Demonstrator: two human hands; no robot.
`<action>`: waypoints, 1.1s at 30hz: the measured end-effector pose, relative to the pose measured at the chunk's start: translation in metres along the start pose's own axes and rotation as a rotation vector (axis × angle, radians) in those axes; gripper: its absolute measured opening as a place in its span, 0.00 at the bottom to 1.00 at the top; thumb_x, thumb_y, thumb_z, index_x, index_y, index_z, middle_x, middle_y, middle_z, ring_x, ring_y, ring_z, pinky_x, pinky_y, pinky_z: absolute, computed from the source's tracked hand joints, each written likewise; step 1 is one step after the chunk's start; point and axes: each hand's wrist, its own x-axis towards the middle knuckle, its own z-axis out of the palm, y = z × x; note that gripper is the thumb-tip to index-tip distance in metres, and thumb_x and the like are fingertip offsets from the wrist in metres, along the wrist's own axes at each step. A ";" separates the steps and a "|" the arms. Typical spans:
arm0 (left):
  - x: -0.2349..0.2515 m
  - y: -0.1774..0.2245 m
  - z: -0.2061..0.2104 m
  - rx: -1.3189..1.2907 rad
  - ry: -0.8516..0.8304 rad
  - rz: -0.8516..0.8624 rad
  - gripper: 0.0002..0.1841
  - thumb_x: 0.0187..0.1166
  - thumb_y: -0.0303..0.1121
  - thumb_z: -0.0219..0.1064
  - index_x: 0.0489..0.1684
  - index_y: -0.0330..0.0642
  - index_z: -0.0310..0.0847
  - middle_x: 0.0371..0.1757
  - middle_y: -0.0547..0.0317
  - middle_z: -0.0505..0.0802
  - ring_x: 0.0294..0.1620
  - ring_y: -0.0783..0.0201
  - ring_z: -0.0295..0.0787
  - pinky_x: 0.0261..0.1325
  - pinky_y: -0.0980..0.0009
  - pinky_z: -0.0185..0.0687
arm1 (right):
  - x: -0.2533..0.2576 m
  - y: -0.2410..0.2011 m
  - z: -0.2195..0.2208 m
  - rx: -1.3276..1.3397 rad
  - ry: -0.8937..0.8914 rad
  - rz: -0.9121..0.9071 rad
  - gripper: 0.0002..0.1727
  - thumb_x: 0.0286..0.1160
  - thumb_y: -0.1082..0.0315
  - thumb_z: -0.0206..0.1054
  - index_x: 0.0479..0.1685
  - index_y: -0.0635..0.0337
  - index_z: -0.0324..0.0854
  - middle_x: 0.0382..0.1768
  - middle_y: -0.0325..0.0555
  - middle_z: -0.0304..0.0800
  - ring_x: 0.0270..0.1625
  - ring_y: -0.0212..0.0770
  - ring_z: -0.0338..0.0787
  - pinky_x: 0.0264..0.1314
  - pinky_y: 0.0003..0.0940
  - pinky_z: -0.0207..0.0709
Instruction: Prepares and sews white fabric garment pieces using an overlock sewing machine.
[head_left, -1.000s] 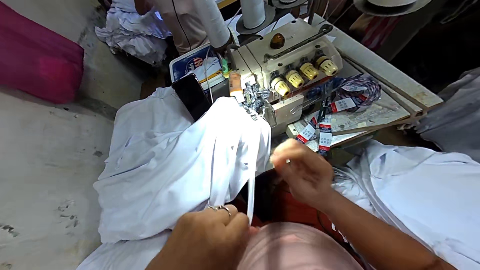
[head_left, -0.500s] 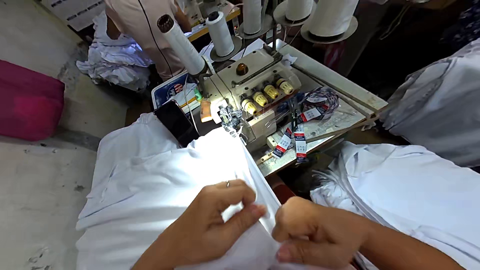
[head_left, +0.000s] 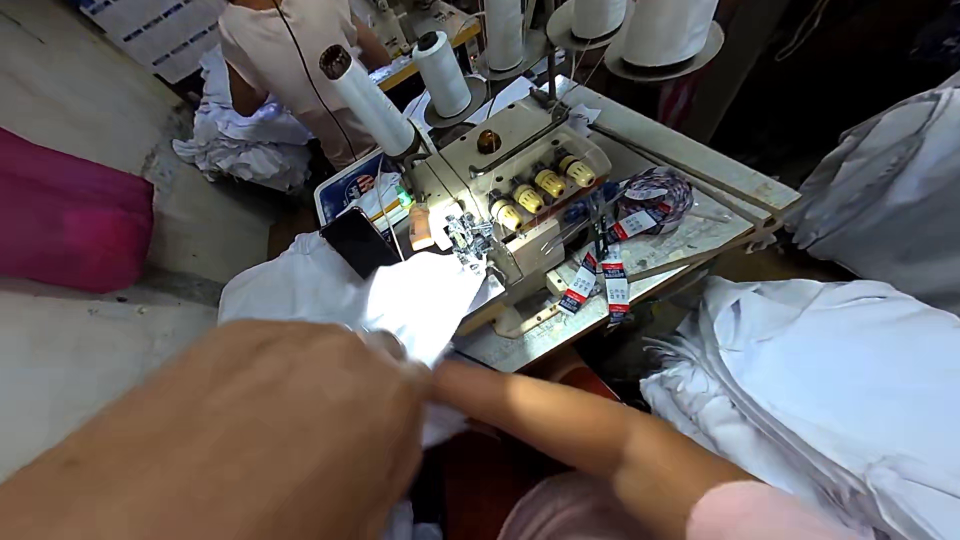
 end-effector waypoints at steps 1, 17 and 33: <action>-0.004 -0.007 0.000 0.022 -0.018 -0.087 0.15 0.75 0.37 0.64 0.19 0.37 0.82 0.17 0.50 0.82 0.19 0.48 0.84 0.17 0.53 0.70 | 0.022 -0.005 -0.002 -0.044 0.013 -0.025 0.20 0.86 0.70 0.59 0.70 0.75 0.81 0.71 0.64 0.84 0.78 0.55 0.80 0.84 0.48 0.63; -0.054 -0.071 0.057 -0.196 0.272 -0.109 0.19 0.81 0.55 0.63 0.59 0.55 0.85 0.24 0.77 0.82 0.24 0.83 0.77 0.29 0.81 0.73 | 0.019 0.073 0.016 -0.020 0.642 -0.676 0.11 0.73 0.62 0.73 0.37 0.63 0.91 0.30 0.45 0.91 0.31 0.34 0.89 0.31 0.31 0.81; -0.056 -0.055 0.065 0.042 0.291 -0.105 0.22 0.87 0.47 0.56 0.27 0.45 0.89 0.18 0.59 0.84 0.24 0.59 0.81 0.57 0.42 0.67 | 0.000 0.128 -0.011 -0.062 0.640 -0.474 0.08 0.72 0.66 0.72 0.35 0.63 0.90 0.27 0.38 0.87 0.29 0.23 0.80 0.35 0.17 0.74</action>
